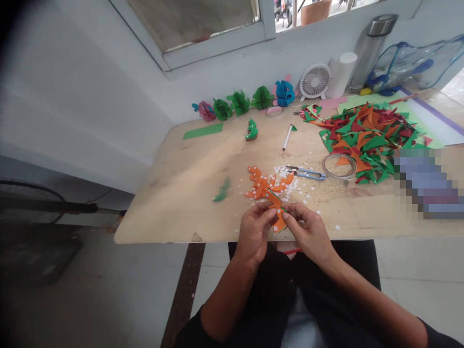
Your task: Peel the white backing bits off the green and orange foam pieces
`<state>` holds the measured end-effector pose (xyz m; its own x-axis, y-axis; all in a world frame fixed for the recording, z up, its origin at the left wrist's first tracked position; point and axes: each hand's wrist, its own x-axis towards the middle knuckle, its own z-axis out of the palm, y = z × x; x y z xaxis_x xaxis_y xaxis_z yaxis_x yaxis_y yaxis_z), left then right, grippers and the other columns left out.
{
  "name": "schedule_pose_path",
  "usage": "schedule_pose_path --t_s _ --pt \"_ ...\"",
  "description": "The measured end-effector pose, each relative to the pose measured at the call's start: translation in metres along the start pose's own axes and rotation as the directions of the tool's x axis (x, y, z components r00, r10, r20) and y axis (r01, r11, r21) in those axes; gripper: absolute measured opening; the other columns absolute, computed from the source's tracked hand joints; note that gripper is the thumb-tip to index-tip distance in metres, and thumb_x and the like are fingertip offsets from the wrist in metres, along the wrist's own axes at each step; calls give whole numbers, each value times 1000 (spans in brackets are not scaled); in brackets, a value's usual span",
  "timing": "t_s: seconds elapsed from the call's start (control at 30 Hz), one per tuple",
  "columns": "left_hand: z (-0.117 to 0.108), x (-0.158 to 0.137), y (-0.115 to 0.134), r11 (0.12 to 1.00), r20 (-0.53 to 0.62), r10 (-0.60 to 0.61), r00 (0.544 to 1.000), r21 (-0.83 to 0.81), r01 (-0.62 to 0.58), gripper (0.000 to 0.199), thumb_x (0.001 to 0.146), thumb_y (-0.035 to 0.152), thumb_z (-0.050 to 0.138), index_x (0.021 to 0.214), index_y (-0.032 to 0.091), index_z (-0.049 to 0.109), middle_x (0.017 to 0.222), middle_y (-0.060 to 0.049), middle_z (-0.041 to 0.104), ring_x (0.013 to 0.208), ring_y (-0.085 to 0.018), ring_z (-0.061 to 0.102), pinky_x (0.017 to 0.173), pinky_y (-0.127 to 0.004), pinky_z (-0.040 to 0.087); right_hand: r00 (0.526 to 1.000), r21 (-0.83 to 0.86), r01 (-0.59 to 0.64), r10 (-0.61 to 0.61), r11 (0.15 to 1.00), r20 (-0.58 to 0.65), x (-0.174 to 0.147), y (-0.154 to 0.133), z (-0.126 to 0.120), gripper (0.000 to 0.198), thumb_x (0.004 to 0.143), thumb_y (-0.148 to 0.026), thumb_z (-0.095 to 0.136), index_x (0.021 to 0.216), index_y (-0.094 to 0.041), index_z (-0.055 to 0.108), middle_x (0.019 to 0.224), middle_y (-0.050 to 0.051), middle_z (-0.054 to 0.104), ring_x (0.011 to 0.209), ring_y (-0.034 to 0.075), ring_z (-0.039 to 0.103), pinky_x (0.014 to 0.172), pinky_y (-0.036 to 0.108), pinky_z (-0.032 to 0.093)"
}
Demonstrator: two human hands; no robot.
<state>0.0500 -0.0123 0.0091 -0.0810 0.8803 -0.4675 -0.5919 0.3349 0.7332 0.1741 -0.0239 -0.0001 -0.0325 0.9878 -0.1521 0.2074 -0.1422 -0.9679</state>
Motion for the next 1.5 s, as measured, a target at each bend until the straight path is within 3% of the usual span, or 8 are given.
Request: schedule_pose_path --t_s 0.2,0.6,0.67,0.77,0.87,0.93,1.3,1.5 --pt "-2 -3 6 997 70 24 997 74 -29 13 57 16 76 68 13 69 62 -1 65 54 -8 55 57 -20 44 999 151 -38 33 988 35 8 -12 -6 33 75 -46 68 92 -18 67 90 8 72 85 23 66 77 34 52" --pt "-11 -10 0 931 149 147 978 313 -188 22 66 22 74 86 15 70 72 -3 66 63 -13 60 63 -26 48 992 318 -122 103 940 77 13 -19 -5 26 69 -44 74 72 -19 65 65 -1 63 58 13 57 56 24 47" --pt "-13 -11 2 784 167 371 913 470 -405 26 72 23 71 97 19 68 88 -6 68 79 -17 63 72 -30 50 994 289 -107 97 951 49 14 -19 -5 29 68 -46 74 73 -19 65 66 0 63 59 14 57 56 25 48" --pt "-13 -10 6 347 342 647 681 664 -663 17 79 21 64 95 21 69 93 -8 69 91 -21 62 83 -36 49 995 244 -95 85 965 53 13 -19 -4 33 68 -50 73 76 -19 66 68 2 65 61 16 60 58 27 50" --pt "-12 -5 10 -12 542 678 496 683 -730 12 83 17 60 90 18 70 84 -8 70 85 -22 61 81 -37 50 998 194 -63 57 979 35 13 -15 -3 35 68 -51 72 81 -18 68 73 4 69 66 19 62 64 30 52" --pt "-11 -2 11 -119 605 658 449 672 -730 13 84 16 57 90 17 69 82 -9 70 82 -22 61 79 -36 51 1000 130 -13 12 991 10 12 -11 -3 35 70 -50 71 84 -18 70 77 5 70 70 20 64 67 32 52" --pt "-19 11 32 -240 779 446 441 579 -779 16 88 18 52 83 18 67 77 -6 70 77 -20 61 77 -35 46 993 -183 115 -106 976 60 12 -17 -11 25 79 -40 61 83 -18 72 71 4 69 67 20 62 62 30 49" --pt "-20 13 37 -102 732 419 538 627 -773 14 87 20 54 81 20 67 77 -5 70 76 -19 61 78 -35 46 989 -236 150 -143 960 44 11 -24 -8 21 79 -37 60 67 -21 67 62 1 62 60 17 59 57 28 47"
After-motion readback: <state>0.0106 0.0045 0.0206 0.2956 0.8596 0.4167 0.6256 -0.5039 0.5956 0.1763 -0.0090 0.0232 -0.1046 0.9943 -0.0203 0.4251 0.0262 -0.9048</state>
